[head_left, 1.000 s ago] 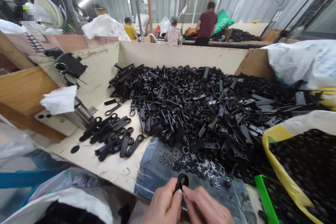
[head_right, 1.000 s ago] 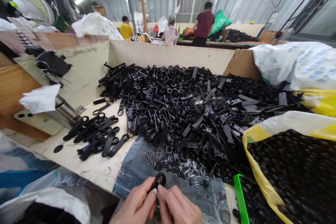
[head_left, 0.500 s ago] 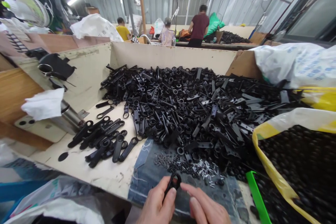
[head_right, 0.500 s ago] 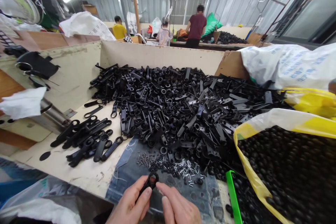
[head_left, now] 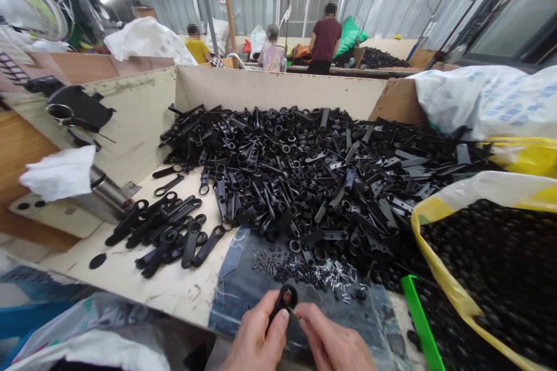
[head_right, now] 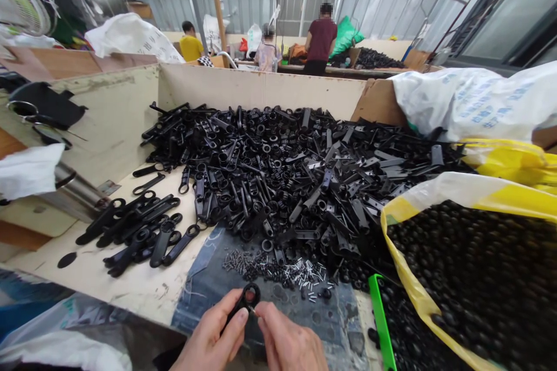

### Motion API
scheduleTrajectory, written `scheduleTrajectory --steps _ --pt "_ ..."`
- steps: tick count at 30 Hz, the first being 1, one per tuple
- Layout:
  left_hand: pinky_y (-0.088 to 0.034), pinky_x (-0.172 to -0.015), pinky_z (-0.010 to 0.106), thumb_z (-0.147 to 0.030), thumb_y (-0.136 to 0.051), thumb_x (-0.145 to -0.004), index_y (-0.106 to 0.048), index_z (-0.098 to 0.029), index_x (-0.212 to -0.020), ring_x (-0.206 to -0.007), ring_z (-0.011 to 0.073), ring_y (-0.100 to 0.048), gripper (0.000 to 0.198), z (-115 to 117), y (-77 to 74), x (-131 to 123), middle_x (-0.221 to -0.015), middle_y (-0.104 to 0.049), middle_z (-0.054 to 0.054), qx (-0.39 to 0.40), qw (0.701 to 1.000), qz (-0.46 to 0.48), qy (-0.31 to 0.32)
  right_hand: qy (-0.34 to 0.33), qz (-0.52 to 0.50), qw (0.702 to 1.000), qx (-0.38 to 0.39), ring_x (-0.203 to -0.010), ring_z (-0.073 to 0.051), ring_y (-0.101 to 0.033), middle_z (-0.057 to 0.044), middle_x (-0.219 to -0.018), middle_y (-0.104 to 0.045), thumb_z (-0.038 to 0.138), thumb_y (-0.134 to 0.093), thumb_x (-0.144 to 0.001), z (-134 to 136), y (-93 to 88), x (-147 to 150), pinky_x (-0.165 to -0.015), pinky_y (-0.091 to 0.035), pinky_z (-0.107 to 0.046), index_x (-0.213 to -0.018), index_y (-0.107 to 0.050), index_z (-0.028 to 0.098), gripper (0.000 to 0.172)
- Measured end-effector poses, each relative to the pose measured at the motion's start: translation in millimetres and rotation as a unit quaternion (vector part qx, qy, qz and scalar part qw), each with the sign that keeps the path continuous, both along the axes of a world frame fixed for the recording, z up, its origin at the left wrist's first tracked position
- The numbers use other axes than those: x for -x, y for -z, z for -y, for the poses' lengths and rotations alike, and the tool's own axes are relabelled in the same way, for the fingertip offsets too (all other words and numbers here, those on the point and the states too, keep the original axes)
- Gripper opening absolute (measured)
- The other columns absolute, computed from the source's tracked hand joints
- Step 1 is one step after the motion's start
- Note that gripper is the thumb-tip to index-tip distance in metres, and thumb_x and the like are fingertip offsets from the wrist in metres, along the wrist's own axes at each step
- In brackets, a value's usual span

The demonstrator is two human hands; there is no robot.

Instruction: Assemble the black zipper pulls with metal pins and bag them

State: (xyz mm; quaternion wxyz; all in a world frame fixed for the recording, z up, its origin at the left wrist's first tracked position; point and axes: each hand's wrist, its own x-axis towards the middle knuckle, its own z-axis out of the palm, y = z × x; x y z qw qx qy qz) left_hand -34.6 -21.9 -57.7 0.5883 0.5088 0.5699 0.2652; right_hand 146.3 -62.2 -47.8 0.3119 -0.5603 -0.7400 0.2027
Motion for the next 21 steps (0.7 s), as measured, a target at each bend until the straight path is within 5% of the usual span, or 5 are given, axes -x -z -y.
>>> scheduleTrajectory --steps 6,13,17,21 --pt "-0.053 -0.060 0.026 -0.063 -0.059 -0.092 -0.068 -0.017 -0.130 -0.078 0.0215 -0.067 0.060 -1.8 1.1 0.3 -0.086 -0.073 0.007 -0.012 1.000 0.004 0.012 -0.015 -0.013 1.000 0.021 -0.070 -0.017 -0.080 -0.001 -0.085 -0.080 0.027 -0.034 -0.111 -3.4 -10.9 -4.0 -0.061 -0.056 -0.016 -0.112 -0.059 0.028 0.025" --pt "-0.056 -0.072 0.026 -0.060 -0.064 -0.089 -0.073 -0.018 -0.121 -0.091 0.0237 -0.069 0.053 -3.3 -2.9 -3.1 -0.099 -0.076 0.011 -0.022 0.999 0.024 -0.014 0.000 0.027 1.000 -0.011 -0.066 -0.017 -0.079 -0.001 -0.079 -0.079 0.023 -0.042 -0.107 -4.9 -6.7 -0.4 -0.056 -0.053 -0.016 -0.108 -0.066 0.028 0.025" --pt "-0.056 -0.070 0.028 -0.063 -0.058 -0.091 -0.074 -0.018 -0.111 -0.075 0.0216 -0.067 0.051 -6.0 -8.5 -4.3 -0.079 -0.073 0.006 -0.031 0.999 0.001 0.011 0.009 0.085 0.996 -0.006 -0.059 -0.016 -0.077 0.002 -0.079 -0.079 0.012 -0.051 -0.095 -4.7 -7.9 1.8 -0.051 -0.049 -0.018 -0.108 -0.065 0.029 0.026" --pt "-0.056 -0.069 0.028 -0.063 -0.057 -0.090 -0.073 -0.020 -0.112 -0.077 0.0233 -0.069 0.051 -7.0 -7.1 -6.0 -0.087 -0.076 0.008 -0.073 0.996 -0.043 0.004 -0.002 0.166 0.986 0.035 -0.054 -0.019 -0.076 0.004 -0.076 -0.078 0.003 -0.056 -0.081 -5.6 -9.9 5.2 -0.042 -0.040 -0.023 -0.105 -0.060 0.029 0.036"
